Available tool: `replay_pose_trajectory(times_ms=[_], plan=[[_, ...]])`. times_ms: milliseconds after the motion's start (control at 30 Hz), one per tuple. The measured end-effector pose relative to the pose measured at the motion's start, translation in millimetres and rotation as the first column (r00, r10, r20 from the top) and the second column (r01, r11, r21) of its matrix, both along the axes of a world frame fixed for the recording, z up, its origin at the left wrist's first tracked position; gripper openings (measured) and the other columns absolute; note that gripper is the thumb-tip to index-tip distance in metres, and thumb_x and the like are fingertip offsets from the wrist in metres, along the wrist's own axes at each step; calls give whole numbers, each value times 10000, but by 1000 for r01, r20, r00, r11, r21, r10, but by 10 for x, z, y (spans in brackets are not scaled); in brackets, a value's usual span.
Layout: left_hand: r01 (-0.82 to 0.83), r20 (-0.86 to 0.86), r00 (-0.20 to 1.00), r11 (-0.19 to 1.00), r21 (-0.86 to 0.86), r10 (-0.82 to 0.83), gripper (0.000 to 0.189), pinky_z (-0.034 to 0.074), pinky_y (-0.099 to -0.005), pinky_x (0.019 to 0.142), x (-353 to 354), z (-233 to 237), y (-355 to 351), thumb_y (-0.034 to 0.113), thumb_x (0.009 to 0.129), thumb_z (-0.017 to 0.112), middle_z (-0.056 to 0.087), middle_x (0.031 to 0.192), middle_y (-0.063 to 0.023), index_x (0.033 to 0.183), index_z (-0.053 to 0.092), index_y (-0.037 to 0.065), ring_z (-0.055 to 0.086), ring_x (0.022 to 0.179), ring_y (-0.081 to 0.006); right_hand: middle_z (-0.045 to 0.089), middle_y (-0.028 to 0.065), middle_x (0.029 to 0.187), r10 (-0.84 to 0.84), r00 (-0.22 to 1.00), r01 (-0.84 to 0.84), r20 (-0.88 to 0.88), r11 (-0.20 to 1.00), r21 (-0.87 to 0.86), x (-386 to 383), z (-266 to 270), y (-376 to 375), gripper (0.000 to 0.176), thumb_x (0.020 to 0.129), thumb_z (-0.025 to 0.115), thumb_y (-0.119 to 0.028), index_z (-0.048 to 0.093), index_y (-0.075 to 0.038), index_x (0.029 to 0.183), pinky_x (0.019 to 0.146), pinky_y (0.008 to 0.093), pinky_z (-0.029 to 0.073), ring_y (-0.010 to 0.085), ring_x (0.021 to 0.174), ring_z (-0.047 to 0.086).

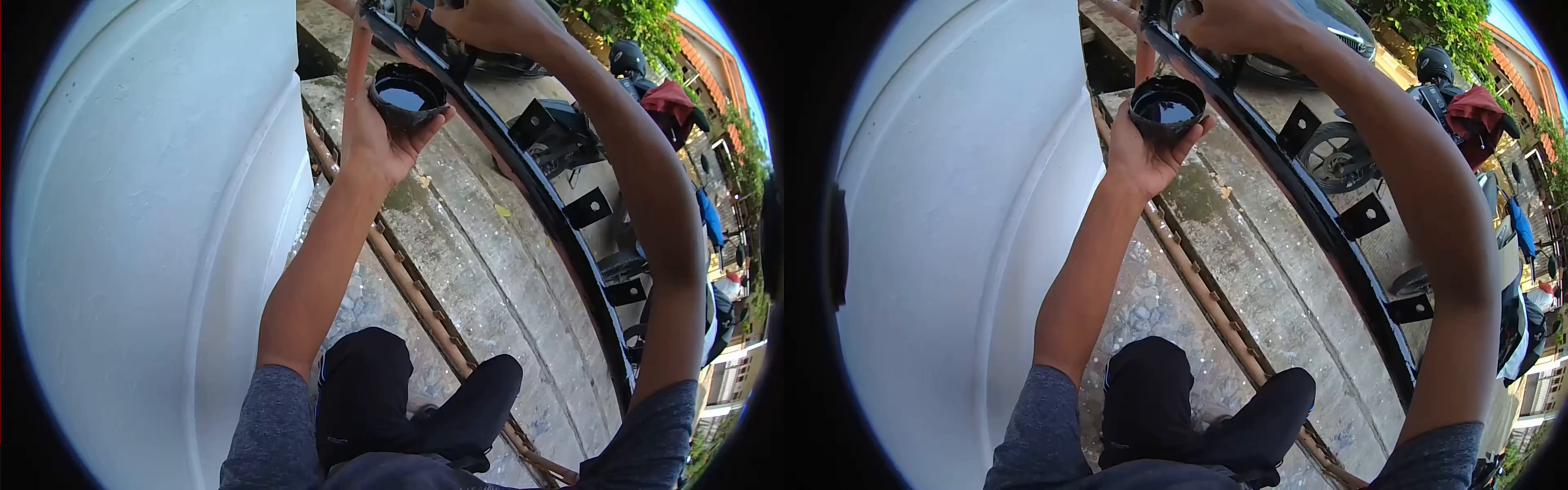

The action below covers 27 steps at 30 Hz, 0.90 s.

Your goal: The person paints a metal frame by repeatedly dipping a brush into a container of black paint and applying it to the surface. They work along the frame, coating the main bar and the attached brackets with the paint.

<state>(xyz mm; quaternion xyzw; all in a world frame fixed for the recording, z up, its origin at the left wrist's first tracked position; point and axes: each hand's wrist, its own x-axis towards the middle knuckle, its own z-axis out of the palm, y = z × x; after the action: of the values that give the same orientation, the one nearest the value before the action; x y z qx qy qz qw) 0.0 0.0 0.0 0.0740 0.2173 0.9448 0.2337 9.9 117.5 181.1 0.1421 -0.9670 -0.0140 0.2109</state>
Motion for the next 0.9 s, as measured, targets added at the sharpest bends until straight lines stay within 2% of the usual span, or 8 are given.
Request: replay_pose_trajectory(times_ms=[67,167,267,567,667,767,800,900], plan=[[3,42,999,1000,10,-4,547,675,-329,672,42,17,-8,429,1028,293,650,1087,-192,1229,543,-14,682,954,-424,644,282,727,12,998,-6,65,995,-95,105,33,-31,285,785,598,-226,697,40,764,681,475,515,407,702,662],[-13,-17,1000,1000,-16,13,545,676,-331,677,-84,-37,-44,422,1029,298,656,1060,-197,1204,558,-24,680,956,-426,641,263,698,-19,992,27,125,998,-58,201,114,-48,266,766,598,-209,691,40,742,665,462,516,395,692,660],[-4,33,999,1000,-1,4,542,674,-337,687,-53,-49,-62,418,1027,306,661,1045,-198,1186,572,-27,679,961,-426,639,242,669,-49,999,49,23,999,-18,140,-3,6,258,753,606,-212,685,28,699,644,449,517,386,671,658],[42,59,997,999,34,-44,577,672,-348,706,-20,-116,-16,442,1022,286,656,1063,-210,1187,573,-31,674,982,-430,661,223,721,-41,998,47,56,994,-99,91,-55,148,216,727,632,-200,689,8,722,673,429,522,354,731,672],[35,93,995,999,29,-38,592,672,-347,713,-5,-86,-17,451,1022,278,647,1084,-222,1208,557,-37,672,989,-432,662,232,730,-145,984,142,-105,989,-40,105,125,20,224,733,643,-200,687,20,731,670,421,522,363,732,671],[45,78,996,998,35,-48,614,673,-342,710,-11,-98,-13,463,1023,259,639,1092,-231,1227,540,-43,673,986,-434,663,250,754,-34,990,27,-139,998,-56,86,302,-3,257,742,641,-221,683,33,740,686,437,525,384,751,670],[42,74,996,998,36,-44,619,673,-341,708,-9,-103,-2,467,1024,254,640,1089,-230,1229,538,-44,674,983,-434,661,265,769,-7,994,-8,-112,991,-136,73,239,-10,281,748,635,-231,683,46,751,707,445,532,397,774,672],[35,54,998,999,36,-37,634,674,-338,702,13,-87,6,478,1026,241,642,1080,-227,1231,534,-46,676,973,-435,662,263,766,7,984,21,-179,987,156,42,135,-43,278,749,623,-221,686,50,757,710,438,537,385,779,681]])
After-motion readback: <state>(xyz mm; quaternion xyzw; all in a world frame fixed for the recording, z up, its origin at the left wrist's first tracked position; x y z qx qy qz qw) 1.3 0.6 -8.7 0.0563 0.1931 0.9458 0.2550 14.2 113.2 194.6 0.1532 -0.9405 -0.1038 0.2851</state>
